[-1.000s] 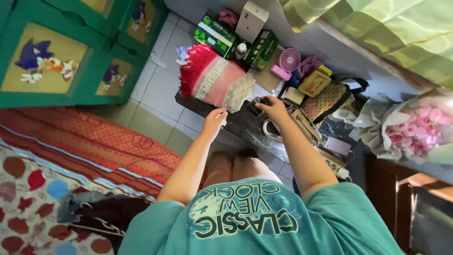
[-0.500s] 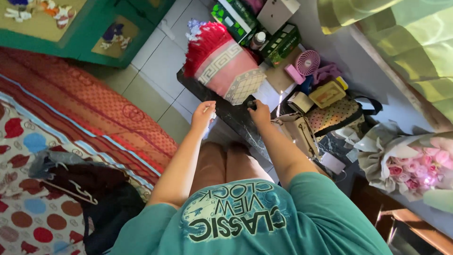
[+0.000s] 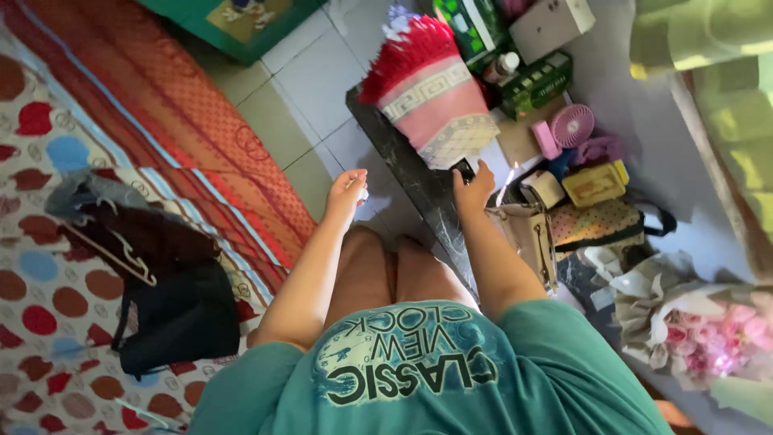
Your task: The person tidies a bedroom by picking up clothes, a bag, and hangers from the bed and floor, placing them into a red basket. They also fold and arrange bedding and pillows on the bed.
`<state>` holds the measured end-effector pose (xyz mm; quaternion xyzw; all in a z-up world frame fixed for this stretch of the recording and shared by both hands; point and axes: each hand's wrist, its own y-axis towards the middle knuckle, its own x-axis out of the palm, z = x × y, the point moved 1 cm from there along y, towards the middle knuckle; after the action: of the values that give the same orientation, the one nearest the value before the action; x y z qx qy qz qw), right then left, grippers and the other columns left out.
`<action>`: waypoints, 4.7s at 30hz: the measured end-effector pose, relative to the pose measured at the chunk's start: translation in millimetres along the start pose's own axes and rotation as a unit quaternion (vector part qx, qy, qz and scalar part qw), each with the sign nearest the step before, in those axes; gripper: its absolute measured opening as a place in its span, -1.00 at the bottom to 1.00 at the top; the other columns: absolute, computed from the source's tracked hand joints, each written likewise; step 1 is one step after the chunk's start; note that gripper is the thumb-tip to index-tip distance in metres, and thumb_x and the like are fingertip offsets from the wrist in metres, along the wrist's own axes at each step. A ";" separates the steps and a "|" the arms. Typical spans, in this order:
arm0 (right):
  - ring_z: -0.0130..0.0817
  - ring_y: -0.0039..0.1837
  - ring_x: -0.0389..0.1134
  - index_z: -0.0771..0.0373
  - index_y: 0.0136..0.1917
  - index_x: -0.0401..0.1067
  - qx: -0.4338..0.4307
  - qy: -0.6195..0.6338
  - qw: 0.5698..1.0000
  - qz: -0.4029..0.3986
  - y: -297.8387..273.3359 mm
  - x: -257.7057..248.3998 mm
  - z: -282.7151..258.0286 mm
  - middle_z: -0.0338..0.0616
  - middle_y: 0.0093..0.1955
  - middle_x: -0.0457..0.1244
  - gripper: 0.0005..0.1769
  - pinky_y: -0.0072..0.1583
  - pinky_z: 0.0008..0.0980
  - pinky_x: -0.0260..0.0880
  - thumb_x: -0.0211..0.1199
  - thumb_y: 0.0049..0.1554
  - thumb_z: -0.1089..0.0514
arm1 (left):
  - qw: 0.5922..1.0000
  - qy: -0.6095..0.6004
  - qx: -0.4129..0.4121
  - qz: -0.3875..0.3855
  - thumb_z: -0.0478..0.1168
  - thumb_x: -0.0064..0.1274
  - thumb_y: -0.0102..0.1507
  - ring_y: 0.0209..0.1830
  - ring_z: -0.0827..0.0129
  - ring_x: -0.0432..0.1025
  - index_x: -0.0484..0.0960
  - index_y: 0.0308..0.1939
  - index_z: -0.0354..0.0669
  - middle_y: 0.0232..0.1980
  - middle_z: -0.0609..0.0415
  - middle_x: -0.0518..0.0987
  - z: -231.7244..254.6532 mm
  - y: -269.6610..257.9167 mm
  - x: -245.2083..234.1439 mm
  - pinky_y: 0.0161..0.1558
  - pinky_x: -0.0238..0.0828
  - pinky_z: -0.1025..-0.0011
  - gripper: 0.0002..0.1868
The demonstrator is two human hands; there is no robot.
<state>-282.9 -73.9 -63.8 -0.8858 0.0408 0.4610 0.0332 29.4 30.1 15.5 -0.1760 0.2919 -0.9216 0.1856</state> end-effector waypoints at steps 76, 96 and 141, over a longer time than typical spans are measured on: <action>-0.11 0.33 0.32 0.43 0.45 0.10 -0.157 0.122 0.752 -0.629 -383.1 462.3 -614.9 0.12 0.43 0.20 -0.18 0.31 -0.18 0.43 0.45 0.12 0.06 | 0.807 -0.119 -0.171 0.552 -0.07 0.30 0.16 -0.13 0.06 0.52 0.64 -0.09 -0.22 -0.06 -0.18 0.61 -144.7 -330.1 -408.0 -0.12 0.47 0.15 -0.63; 0.05 0.38 0.24 0.46 0.47 0.17 -0.510 0.055 0.697 -0.501 -393.2 437.4 -580.3 0.21 0.38 0.19 -0.13 0.42 -0.12 0.24 0.55 0.11 0.02 | 0.665 -0.099 -0.072 0.737 0.02 0.47 -0.04 -0.08 0.01 0.56 0.58 -0.17 -0.27 -0.16 -0.17 0.65 -105.5 -362.7 -592.7 -0.06 0.45 0.18 -0.43; 0.03 0.28 0.32 0.32 0.61 -0.13 0.010 -0.132 0.778 -0.614 -398.7 532.7 -638.9 0.14 0.41 0.18 0.25 0.30 0.04 0.35 0.49 -0.05 -0.24 | 0.554 -0.223 0.023 0.801 -0.03 0.00 0.37 0.02 -0.16 0.51 0.48 0.05 -0.29 -0.01 -0.33 0.62 -225.9 -243.7 -662.9 0.09 0.42 0.07 -0.62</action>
<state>582.7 238.7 -126.0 -0.6531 -0.5121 0.4546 0.3233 449.5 617.1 -154.2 -0.0653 0.2399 -0.3298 0.9107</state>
